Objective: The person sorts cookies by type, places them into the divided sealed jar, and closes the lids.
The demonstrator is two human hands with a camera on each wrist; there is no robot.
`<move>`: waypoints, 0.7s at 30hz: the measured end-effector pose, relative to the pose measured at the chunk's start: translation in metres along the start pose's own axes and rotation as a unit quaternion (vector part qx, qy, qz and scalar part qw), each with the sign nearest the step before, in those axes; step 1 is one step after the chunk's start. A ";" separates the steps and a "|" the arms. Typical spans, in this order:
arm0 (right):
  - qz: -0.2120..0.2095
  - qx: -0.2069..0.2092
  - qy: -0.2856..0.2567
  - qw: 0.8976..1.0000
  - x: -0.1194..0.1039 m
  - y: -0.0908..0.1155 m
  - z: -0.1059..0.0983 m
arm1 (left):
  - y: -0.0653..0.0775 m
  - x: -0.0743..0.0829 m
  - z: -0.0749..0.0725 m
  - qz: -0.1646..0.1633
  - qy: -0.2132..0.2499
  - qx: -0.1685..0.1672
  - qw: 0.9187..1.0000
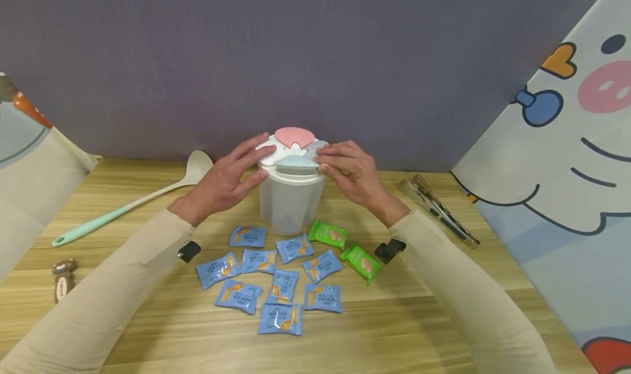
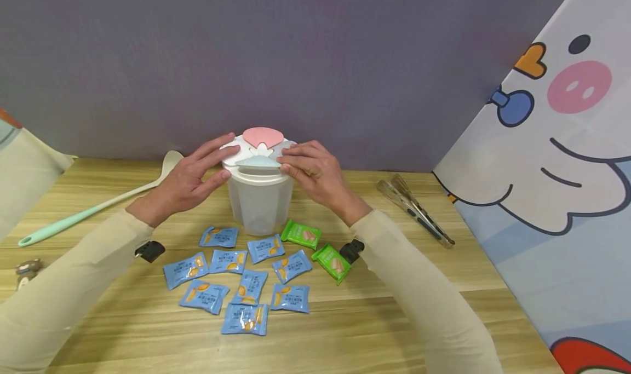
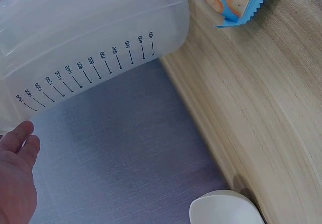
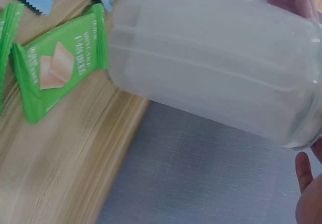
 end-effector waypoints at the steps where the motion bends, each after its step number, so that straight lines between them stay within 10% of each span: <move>1: 0.002 0.001 0.000 1.000 0.000 -0.001 0.000 | 0.000 0.000 0.000 -0.001 0.001 0.000 1.000; 21: 0.068 0.002 -0.007 0.998 0.004 -0.009 -0.003 | -0.006 0.001 -0.001 -0.009 0.011 0.056 0.998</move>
Point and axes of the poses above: each hand's wrist, its own y-axis away from the middle knuckle, its own z-axis out of the palm, x = y × z, the point moved 1 cm from there along -y, towards the middle knuckle
